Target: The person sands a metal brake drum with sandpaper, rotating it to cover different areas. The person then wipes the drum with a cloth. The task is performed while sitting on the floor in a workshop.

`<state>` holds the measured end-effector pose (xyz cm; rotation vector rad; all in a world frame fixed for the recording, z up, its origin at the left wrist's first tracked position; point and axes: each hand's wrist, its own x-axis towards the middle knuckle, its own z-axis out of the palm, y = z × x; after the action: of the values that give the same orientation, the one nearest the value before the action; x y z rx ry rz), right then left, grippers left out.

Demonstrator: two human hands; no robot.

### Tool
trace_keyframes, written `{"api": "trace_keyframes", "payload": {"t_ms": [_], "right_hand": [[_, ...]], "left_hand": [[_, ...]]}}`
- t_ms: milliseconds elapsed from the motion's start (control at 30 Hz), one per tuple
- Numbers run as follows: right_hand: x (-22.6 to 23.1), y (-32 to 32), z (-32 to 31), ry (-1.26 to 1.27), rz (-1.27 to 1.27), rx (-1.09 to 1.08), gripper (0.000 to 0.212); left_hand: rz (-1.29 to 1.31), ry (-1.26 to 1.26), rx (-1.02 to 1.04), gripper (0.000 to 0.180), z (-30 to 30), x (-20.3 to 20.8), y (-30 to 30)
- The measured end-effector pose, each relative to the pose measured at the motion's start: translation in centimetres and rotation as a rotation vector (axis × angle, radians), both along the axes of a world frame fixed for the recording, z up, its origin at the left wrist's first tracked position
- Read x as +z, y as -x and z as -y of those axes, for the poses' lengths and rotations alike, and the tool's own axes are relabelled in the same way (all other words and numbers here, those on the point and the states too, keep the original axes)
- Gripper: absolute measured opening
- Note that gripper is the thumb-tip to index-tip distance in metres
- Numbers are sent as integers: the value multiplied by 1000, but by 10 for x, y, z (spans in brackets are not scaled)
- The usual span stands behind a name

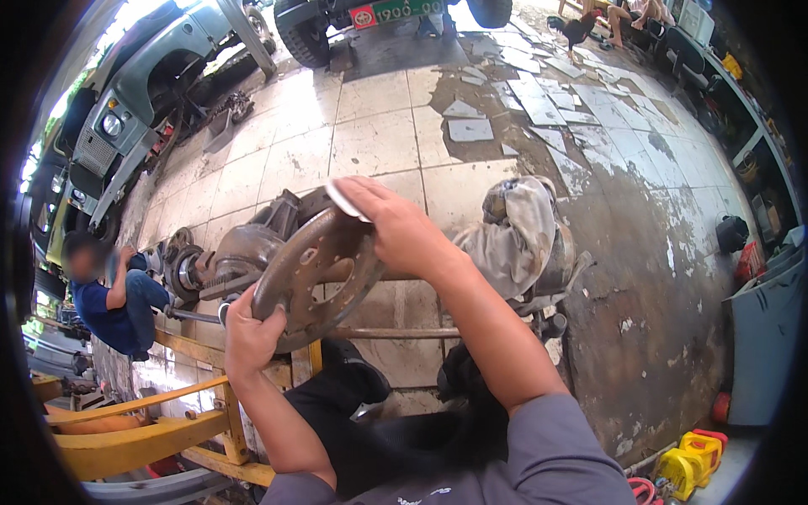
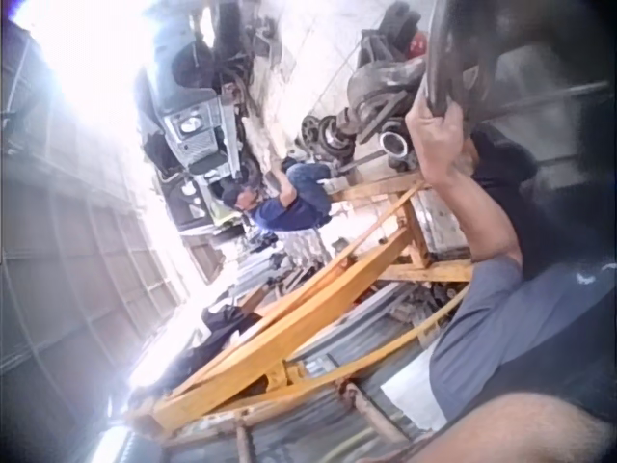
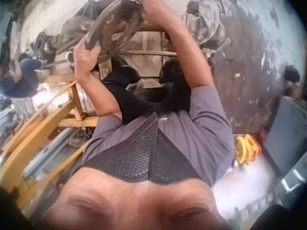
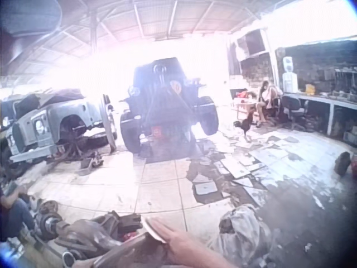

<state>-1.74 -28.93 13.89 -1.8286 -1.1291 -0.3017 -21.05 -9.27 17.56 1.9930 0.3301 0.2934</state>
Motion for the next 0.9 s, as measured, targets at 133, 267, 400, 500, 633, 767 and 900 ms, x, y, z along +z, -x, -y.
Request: {"api": "trace_keyframes", "payload": {"t_ms": [133, 267, 400, 500, 633, 767, 900], "right_hand": [[-11, -19, 9, 229, -383, -37, 80], [3, 3, 1, -6, -2, 74, 81], [-11, -17, 9, 153, -314, -5, 80], [-1, 0, 2, 91, -113, -17, 80], [-12, -1, 2, 24, -120, -21, 77], [-3, 5, -2, 72, -68, -34, 71], [2, 9, -5, 66, -63, -13, 68]], "left_hand": [[-18, -20, -11, 34, -3, 0, 0], [-5, -41, -16, 35, 3, 5, -1], [-25, -12, -18, 36, -3, 0, -2], [36, -73, -21, 36, -1, 0, 1], [-26, 24, 5, 43, -4, -1, -1], [3, -10, -6, 35, -7, -2, -2], [-37, 31, -7, 37, -9, -2, -2]]}}
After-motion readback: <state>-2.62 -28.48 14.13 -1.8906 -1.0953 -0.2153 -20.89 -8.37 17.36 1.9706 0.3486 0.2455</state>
